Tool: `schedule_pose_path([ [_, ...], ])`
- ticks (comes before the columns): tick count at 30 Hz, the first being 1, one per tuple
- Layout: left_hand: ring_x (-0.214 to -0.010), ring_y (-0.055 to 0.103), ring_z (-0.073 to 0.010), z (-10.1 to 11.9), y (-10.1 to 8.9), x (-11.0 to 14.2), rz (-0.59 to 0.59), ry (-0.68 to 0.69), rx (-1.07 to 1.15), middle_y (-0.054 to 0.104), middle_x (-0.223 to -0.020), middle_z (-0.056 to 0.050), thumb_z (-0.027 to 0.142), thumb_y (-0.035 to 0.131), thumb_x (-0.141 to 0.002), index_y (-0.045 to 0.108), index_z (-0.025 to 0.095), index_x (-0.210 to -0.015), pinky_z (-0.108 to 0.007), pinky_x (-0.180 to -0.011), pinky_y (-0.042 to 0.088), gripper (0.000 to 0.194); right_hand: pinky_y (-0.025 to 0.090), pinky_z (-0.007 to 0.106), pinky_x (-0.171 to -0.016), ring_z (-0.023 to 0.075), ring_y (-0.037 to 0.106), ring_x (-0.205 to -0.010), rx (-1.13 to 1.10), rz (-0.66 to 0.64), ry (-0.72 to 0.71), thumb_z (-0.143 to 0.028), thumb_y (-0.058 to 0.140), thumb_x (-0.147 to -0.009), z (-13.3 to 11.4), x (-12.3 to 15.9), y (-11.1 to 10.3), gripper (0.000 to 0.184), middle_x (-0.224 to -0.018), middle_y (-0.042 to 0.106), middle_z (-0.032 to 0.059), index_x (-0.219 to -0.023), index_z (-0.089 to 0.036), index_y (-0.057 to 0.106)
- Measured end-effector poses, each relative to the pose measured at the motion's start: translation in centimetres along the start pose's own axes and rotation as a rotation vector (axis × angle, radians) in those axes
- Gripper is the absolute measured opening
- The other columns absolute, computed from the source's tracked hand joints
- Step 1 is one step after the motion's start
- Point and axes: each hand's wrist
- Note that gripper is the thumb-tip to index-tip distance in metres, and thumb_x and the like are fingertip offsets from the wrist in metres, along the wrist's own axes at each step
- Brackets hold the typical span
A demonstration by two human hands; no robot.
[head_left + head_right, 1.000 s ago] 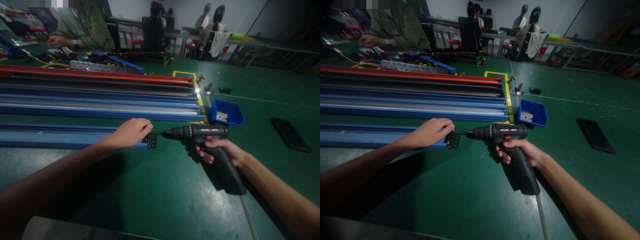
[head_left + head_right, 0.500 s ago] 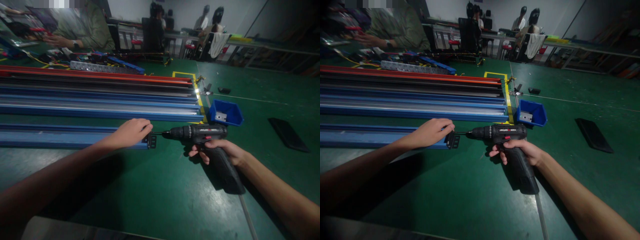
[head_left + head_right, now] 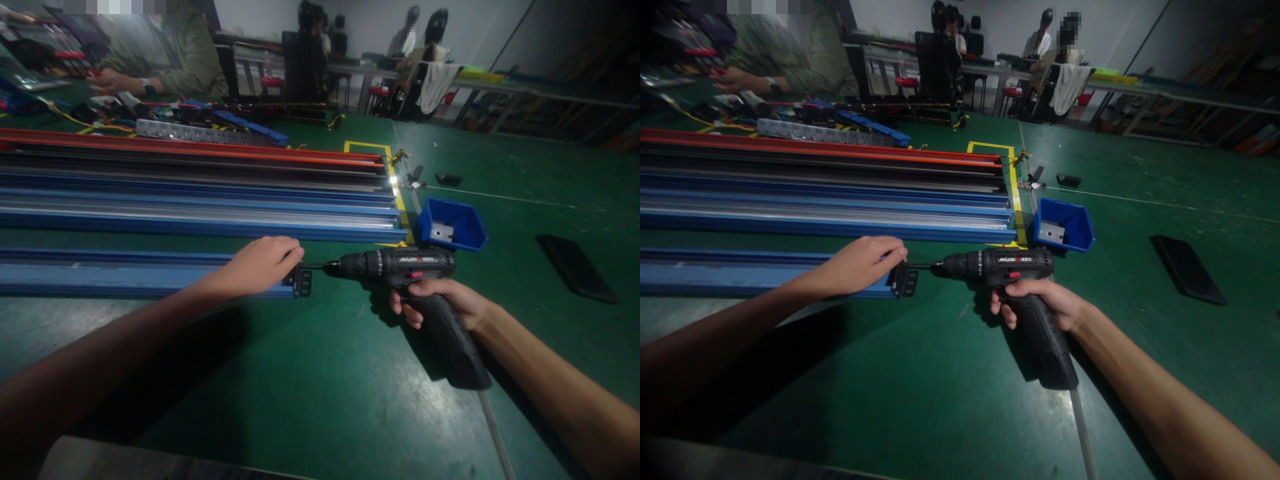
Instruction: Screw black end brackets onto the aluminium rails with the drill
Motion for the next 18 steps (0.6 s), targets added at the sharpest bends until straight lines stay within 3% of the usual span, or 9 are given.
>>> schedule_pose_path([
  [18,-0.086,0.063,-0.0218,-0.11,0.08,-0.02,0.014,0.01,0.012,0.071,-0.093,-0.005,0.042,0.032,-0.103,0.064,0.02,-0.087,-0.033,-0.078,0.041,0.042,0.056,0.021,-0.061,0.0102,0.065,-0.063,-0.019,0.021,0.014,-0.025,0.068,-0.087,0.16,-0.03,-0.23,0.025,-0.089,0.07,0.0109,-0.098,-0.003,0.073],
])
Point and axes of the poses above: each hand's wrist, its own x-axis away from the middle knuckle, its own y-axis out of the palm, z = x × y
